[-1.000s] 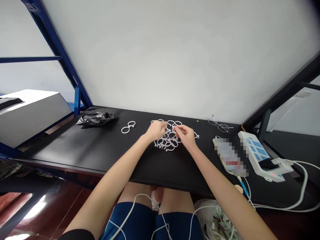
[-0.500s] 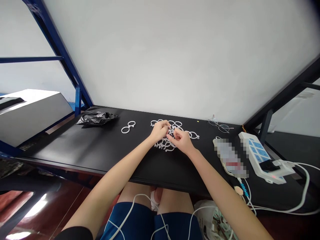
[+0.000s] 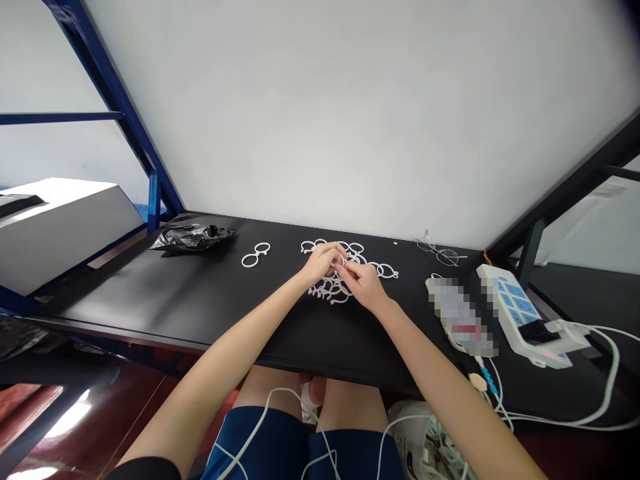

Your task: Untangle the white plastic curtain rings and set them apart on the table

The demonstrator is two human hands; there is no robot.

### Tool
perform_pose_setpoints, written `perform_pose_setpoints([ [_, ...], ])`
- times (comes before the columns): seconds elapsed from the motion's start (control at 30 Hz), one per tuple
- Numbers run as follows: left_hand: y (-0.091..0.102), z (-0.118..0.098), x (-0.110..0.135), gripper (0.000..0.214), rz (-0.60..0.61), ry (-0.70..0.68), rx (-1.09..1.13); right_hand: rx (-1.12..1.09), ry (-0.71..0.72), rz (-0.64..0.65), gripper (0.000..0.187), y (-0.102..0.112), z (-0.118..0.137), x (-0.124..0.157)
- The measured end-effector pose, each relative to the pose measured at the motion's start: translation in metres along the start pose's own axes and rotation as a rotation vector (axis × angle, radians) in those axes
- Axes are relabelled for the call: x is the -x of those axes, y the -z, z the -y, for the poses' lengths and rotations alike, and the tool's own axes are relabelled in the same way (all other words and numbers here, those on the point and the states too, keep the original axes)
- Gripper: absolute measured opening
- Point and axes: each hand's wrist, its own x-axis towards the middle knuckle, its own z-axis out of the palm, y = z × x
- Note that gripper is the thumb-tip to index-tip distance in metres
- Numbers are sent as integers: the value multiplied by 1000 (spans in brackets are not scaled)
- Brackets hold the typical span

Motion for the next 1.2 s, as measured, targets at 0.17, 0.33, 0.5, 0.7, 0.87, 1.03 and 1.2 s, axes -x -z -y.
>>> perform_pose_setpoints([
  [0.17,-4,0,1,36,-48,-45,-78,32,62,-52,44,-3,-2,0],
  [0.33,-6,-1,3,47,-86,-40,-90,48,72,-83,42,-4,-4,0],
  [0.5,-8,-4,6,50,-147,-66,-160,39,66,-79,43,-6,-2,0],
  [0.7,-13,-3,10,44,-314,-232,-296,23,81,-61,39,-8,0,1],
  [0.87,-16,-1,12,38,-401,-328,-359,24,94,-47,29,-9,1,1],
  [1.03,-17,-4,14,36,-440,-460,-403,19,133,-21,24,-8,7,2],
  [1.2,-14,-2,14,32,-456,-588,-496,51,170,-38,23,-7,8,3],
])
